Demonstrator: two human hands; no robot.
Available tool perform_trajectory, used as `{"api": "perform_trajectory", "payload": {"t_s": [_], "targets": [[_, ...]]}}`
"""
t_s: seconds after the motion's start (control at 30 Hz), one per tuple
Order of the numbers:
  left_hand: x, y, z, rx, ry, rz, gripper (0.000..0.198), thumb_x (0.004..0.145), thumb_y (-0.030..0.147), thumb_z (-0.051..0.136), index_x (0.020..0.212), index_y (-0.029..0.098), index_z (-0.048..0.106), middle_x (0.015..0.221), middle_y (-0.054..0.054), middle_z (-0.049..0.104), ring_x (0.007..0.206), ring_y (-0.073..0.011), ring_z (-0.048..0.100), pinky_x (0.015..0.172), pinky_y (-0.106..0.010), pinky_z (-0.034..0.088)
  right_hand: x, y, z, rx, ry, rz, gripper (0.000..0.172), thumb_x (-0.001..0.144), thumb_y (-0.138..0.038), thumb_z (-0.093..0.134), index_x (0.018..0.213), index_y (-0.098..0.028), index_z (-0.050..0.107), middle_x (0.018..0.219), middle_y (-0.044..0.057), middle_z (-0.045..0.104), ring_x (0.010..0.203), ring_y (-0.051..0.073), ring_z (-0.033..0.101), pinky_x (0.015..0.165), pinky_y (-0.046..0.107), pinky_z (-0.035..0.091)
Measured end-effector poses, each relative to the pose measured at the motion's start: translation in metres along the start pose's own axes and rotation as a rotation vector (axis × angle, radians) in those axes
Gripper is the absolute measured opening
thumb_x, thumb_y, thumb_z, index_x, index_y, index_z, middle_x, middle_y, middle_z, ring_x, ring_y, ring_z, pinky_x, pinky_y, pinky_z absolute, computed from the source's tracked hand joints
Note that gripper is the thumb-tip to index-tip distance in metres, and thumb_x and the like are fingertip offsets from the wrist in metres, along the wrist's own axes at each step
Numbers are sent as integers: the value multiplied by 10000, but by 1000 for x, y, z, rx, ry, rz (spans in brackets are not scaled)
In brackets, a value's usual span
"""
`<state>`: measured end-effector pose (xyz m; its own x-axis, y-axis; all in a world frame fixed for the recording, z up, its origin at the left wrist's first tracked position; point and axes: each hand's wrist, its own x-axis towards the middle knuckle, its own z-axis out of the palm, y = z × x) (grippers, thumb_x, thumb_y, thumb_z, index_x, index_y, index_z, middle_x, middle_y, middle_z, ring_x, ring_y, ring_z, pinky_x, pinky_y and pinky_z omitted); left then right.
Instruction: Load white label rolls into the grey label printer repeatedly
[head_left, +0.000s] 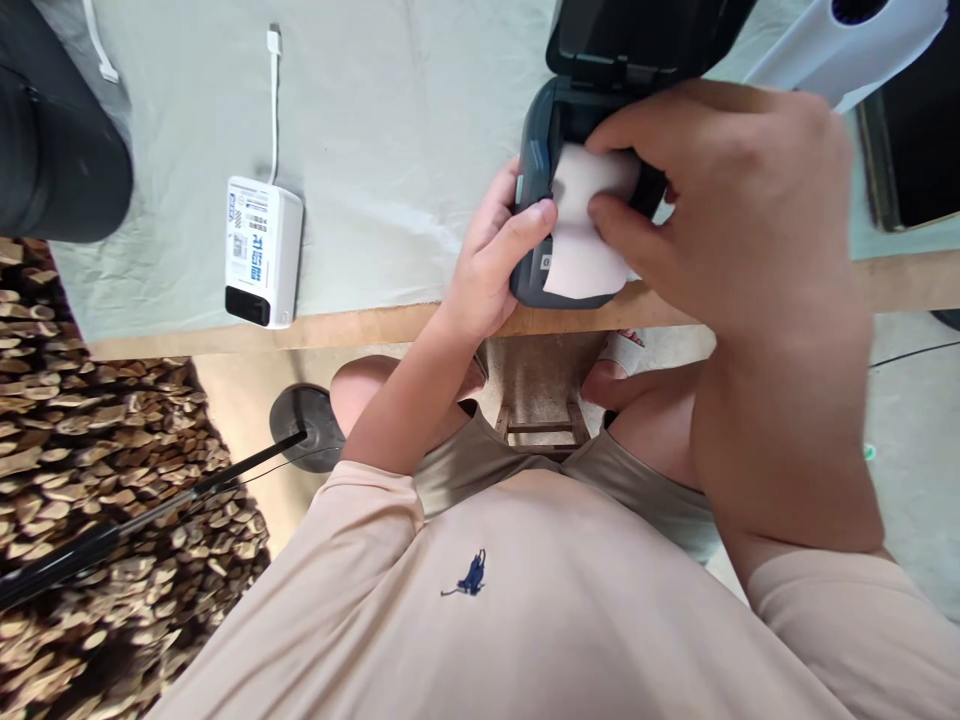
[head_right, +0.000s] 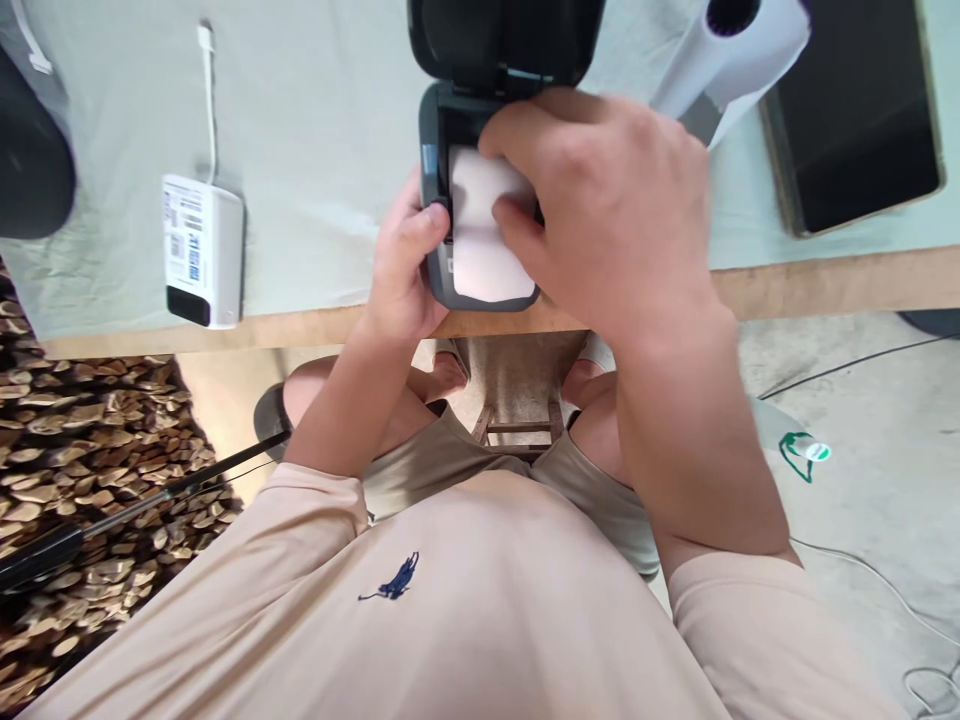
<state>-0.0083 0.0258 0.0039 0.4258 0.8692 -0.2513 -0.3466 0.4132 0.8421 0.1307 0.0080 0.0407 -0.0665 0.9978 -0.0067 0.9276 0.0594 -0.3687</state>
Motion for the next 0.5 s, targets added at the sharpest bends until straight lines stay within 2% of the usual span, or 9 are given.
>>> {"api": "perform_trajectory", "payload": {"t_s": [0.17,0.27,0.37,0.43,0.5], "targets": [[-3,-2,-1,53,13,6,220,642,271,417,861,271,440,670,4,499,599,-99,451,502,-222,342,-1,-1,-3,-27,-36,88,372,648,-461,378,1000,-351,428,807,-31,462,728,-8,353,779,213,353],[-3,-2,-1,37,-11,13,225,652,263,393,873,256,437,709,2,520,670,-106,488,499,-202,358,-2,-3,-6,42,-19,73,342,626,-429,417,947,-320,467,765,-43,467,657,-44,321,702,154,335],[-2,-1,-1,23,7,25,226,673,304,347,865,223,436,768,3,521,838,-125,494,562,-192,397,-2,-5,-6,480,84,23,315,619,-302,427,919,-222,478,839,-54,476,642,-64,362,533,84,272],[0,1,-1,-24,28,20,231,679,332,333,827,201,454,772,3,519,887,-131,487,645,-216,418,2,-3,-1,819,181,7,302,649,-245,339,938,-192,408,853,-41,448,577,-79,349,436,68,221],[2,3,-1,-91,36,19,247,688,341,307,793,190,472,785,3,521,886,-132,494,715,-244,419,8,3,8,1018,207,23,293,673,-244,206,944,-207,309,767,-27,398,470,-84,273,376,73,195]]}}
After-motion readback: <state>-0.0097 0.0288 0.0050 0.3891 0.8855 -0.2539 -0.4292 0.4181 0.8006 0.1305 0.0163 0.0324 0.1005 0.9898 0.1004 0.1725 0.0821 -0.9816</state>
